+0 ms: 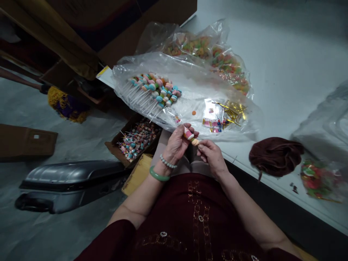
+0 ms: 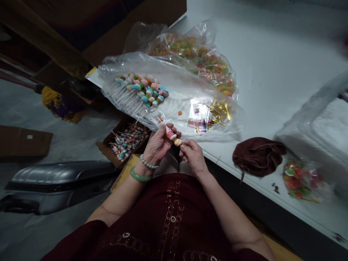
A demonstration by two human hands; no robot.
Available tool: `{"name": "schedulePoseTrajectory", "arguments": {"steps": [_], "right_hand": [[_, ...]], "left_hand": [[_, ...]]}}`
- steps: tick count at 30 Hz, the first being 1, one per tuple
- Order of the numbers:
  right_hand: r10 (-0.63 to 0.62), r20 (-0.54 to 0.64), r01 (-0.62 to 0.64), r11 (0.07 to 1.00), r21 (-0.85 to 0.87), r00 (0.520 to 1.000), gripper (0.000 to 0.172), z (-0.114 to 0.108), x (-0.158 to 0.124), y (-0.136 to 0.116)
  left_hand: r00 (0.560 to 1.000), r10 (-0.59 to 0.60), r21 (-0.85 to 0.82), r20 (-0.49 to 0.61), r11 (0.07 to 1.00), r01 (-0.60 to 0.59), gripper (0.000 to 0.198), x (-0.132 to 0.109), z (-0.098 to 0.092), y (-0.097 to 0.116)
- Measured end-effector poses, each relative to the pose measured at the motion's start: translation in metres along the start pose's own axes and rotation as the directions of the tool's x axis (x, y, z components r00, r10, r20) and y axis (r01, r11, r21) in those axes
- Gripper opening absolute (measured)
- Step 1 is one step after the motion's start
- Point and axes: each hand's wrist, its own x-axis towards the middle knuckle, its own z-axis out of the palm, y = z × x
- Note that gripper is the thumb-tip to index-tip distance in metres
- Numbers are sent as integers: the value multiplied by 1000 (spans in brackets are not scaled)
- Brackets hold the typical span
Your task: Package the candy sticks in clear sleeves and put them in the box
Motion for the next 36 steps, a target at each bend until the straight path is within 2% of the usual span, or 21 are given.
{"name": "schedulePoseTrajectory", "arguments": {"steps": [1,3,5,6,8,9,10,11,12,14,15,16,18,20,23,26,30,33,36], "right_hand": [[-143,-90,128,980,-153,986,14,1,-3,0],[-370,-155,276,862,-425,916,7,0,-7,1],[-464,-159,315,778,-544,871,5,-1,-9,0],[-451,-159,308,787,-535,878,6,-1,-8,-1],[-313,-146,242,897,-371,938,6,0,-4,-4],[-183,-101,156,961,-229,978,6,1,-1,-5],[-26,-16,25,997,-72,1000,8,2,2,-7],[132,107,-140,988,69,985,10,4,6,-9],[263,247,-309,936,171,933,12,6,10,-11],[393,474,-553,790,264,788,14,10,15,-13],[403,533,-611,733,300,744,15,12,17,-13],[394,559,-636,692,343,730,17,14,19,-13],[357,550,-624,651,433,755,17,17,20,-12],[335,502,-577,668,471,797,16,16,21,-11],[303,376,-452,787,420,876,15,11,21,-11],[240,228,-310,882,356,944,19,8,20,-13],[209,124,-235,937,260,970,23,11,19,-13],[186,36,-189,969,156,982,22,14,19,-10],[30,-49,-27,998,65,998,17,19,18,-6]], "left_hand": [[1000,12,-5,-19,1000,-12,24,1,0,0],[1000,1,3,-30,1000,-1,23,2,1,0],[999,-23,29,-23,999,23,25,2,1,-1],[999,-28,44,-17,999,29,27,2,1,-1],[1000,-25,68,-7,997,25,31,1,0,-1],[1000,-16,79,-3,997,16,33,1,0,0],[1000,-3,90,2,996,3,34,0,-1,0],[1000,11,101,6,995,-11,36,0,-1,1],[1000,21,113,8,993,-22,37,-1,-1,2],[1000,30,139,6,990,-30,40,-2,0,3],[1000,29,150,5,988,-29,41,-2,1,3],[1000,25,159,6,987,-26,41,-3,2,3],[1000,22,163,14,986,-24,41,-3,4,3],[1000,-1,158,30,987,-4,39,-3,4,4],[996,-87,173,27,982,81,28,1,-1,9],[997,-71,144,-12,987,72,18,8,-8,19],[994,-33,51,-104,998,39,17,17,-11,26],[994,14,86,-110,996,-4,17,17,-9,22],[994,74,129,-85,990,-63,21,13,-6,14]]}}
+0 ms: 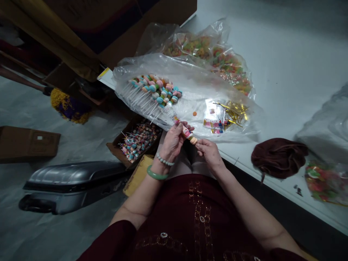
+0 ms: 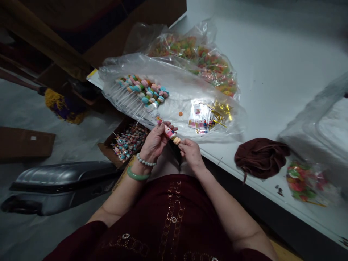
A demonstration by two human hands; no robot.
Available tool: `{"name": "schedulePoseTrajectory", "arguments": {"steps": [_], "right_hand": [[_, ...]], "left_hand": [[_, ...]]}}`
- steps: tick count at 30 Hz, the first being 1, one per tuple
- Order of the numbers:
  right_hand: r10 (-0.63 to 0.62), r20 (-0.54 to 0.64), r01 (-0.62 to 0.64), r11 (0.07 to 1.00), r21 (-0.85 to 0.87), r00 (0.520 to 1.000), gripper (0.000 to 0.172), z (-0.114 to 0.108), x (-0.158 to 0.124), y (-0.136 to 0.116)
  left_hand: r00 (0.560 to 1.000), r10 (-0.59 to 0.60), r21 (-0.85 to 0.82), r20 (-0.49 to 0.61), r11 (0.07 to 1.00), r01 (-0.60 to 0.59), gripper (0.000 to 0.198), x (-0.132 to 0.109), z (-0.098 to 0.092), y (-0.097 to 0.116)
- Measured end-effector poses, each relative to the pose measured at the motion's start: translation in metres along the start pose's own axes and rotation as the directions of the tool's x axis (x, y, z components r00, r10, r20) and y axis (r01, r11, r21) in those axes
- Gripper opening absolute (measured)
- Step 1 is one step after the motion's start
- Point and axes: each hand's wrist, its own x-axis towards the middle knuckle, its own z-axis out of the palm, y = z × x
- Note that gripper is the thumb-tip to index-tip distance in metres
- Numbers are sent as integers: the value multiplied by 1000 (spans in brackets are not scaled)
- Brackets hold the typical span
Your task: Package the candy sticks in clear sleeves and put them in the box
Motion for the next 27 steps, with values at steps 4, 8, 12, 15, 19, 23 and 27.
{"name": "schedulePoseTrajectory", "arguments": {"steps": [4,8,12,15,19,23,27], "right_hand": [[-98,-27,98,995,-21,995,13,7,-3,0],[196,282,-260,942,211,939,15,8,-2,-7],[374,502,-555,783,279,780,14,2,4,-8],[352,404,-476,839,264,844,15,1,6,-2],[40,81,-45,997,64,996,16,1,3,1],[-122,131,152,954,-257,984,21,0,-6,-4],[103,277,-66,988,-137,955,29,-4,-12,-14]], "left_hand": [[998,56,-2,14,998,-56,31,-8,5,-8],[1000,-26,-14,-10,1000,26,32,-12,10,-9],[997,-54,-16,-46,998,54,31,-13,9,-11],[996,-74,4,-46,997,74,32,-11,4,-12],[998,-59,51,-5,997,59,34,-7,-2,-7],[999,-30,47,17,998,29,34,-7,-4,-2],[993,-93,38,74,995,91,34,-11,-2,-2]]}}
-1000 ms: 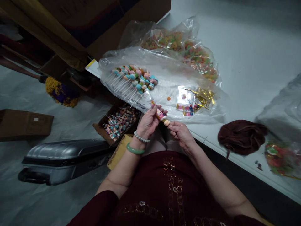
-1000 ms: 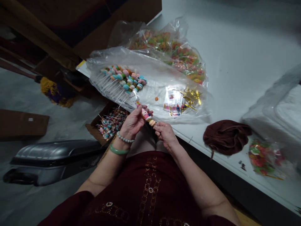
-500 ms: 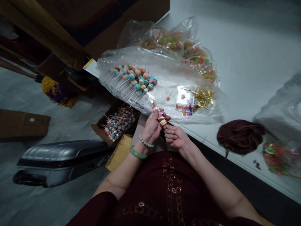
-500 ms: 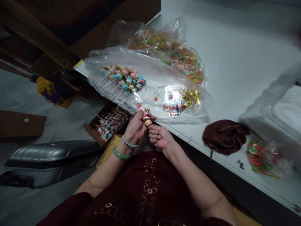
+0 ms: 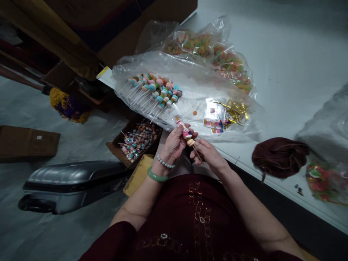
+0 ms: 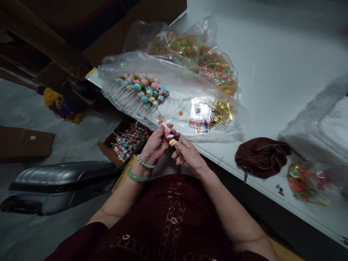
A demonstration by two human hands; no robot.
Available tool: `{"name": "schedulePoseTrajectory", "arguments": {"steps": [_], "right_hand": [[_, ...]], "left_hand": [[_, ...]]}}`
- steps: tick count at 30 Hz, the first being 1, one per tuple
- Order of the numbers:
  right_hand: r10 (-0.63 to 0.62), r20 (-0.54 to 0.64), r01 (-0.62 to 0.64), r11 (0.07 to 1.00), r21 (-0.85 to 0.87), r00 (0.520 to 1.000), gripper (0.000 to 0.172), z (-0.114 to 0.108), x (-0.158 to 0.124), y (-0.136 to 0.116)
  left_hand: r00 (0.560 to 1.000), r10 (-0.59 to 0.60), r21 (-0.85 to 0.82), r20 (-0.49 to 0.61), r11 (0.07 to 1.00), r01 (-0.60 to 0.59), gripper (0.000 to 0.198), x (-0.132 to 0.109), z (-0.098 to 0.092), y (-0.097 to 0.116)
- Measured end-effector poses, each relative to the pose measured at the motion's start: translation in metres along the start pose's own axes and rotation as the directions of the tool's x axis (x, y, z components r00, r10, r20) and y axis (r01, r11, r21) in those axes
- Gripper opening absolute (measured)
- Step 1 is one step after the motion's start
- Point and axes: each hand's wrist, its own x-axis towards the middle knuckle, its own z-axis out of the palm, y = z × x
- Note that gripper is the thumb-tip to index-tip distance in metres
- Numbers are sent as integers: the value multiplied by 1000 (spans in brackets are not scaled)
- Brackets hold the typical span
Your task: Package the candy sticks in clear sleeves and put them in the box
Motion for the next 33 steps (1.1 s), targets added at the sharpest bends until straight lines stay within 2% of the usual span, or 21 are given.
{"name": "schedulePoseTrajectory", "arguments": {"steps": [2,4,8,13,17,19,22,25,28,33], "right_hand": [[50,48,-57,988,143,998,34,-1,-1,-2],[51,57,-63,970,236,997,35,-1,0,-2],[31,15,-34,950,310,999,32,4,3,2],[26,-165,13,973,231,986,26,10,8,6],[5,-362,54,987,151,932,21,8,18,9],[-1,-404,73,984,164,915,22,6,22,10],[-13,-359,99,970,221,933,26,3,22,11],[-40,-290,121,955,270,956,32,1,19,11],[-50,-249,129,942,309,967,35,0,15,9],[-71,-213,140,934,327,975,34,-3,12,6]], "left_hand": [[998,-35,19,46,999,34,35,-3,2,-2],[995,-55,35,82,998,52,37,-5,5,-3],[992,-70,30,108,997,68,40,-8,11,-5],[996,-64,64,68,996,60,48,-11,18,-16],[1000,29,88,4,996,-30,47,-10,23,-34],[999,45,70,-18,997,-43,44,-7,23,-39],[1000,-21,35,9,999,21,40,-2,20,-37],[996,-73,-10,44,997,74,31,1,18,-26],[995,-88,-42,45,995,89,19,2,17,-14],[995,-93,-113,42,989,97,15,3,13,-2]]}}
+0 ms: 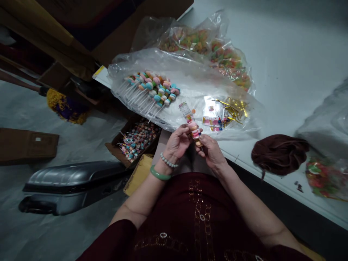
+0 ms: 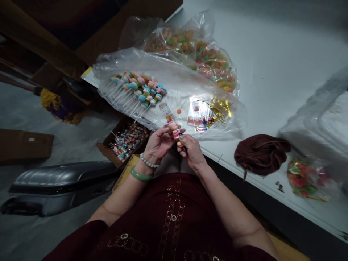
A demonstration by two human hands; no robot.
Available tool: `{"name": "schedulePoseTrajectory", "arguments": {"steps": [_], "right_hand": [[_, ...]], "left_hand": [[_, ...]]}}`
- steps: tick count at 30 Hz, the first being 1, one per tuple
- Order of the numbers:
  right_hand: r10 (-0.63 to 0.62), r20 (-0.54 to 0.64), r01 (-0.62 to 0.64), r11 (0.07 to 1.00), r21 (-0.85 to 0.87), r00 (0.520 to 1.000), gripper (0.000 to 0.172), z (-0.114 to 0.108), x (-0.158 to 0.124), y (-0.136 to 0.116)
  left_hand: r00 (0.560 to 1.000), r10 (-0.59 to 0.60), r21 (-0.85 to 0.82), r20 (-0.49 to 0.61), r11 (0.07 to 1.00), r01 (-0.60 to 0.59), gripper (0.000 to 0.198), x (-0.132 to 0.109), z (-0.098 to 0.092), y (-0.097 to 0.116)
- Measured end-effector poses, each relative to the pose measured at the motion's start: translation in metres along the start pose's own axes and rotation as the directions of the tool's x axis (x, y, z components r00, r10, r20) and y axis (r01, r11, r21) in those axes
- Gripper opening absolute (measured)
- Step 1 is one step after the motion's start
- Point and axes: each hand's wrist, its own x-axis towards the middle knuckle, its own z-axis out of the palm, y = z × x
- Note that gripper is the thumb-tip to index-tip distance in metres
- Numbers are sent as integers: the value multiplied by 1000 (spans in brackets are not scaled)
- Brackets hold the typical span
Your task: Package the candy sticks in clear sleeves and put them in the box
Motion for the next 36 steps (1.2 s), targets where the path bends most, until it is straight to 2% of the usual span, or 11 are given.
{"name": "schedulePoseTrajectory", "arguments": {"steps": [5,8,15,22,27,30,33,34,36], "right_hand": [[59,52,-56,996,-64,997,34,0,-4,0],[97,83,-91,993,-78,992,35,1,-6,1],[72,13,-68,983,-172,997,31,4,-7,2],[29,-84,-53,955,-291,996,25,2,-1,5],[39,-115,-66,969,-240,993,30,0,5,7],[48,-68,-60,980,-189,997,34,-2,3,6],[-18,-16,13,957,-289,1000,33,-8,-6,7],[-79,-18,66,922,-380,997,32,-10,-11,8],[-266,-29,199,783,-590,963,30,-15,-20,11]], "left_hand": [[997,-26,19,68,1000,25,26,1,-3,7],[996,-16,45,93,999,12,23,2,-5,6],[998,58,-14,-28,998,-58,16,0,-3,-3],[992,111,45,-61,993,-108,22,-3,1,-16],[987,137,60,-88,989,-132,25,-4,5,-26],[992,94,37,-88,995,-91,26,-2,4,-24],[979,118,11,-164,993,-118,25,-1,-1,-16],[969,140,7,-201,990,-142,24,0,-3,-13],[951,176,2,-253,983,-181,22,-1,-5,-7]]}}
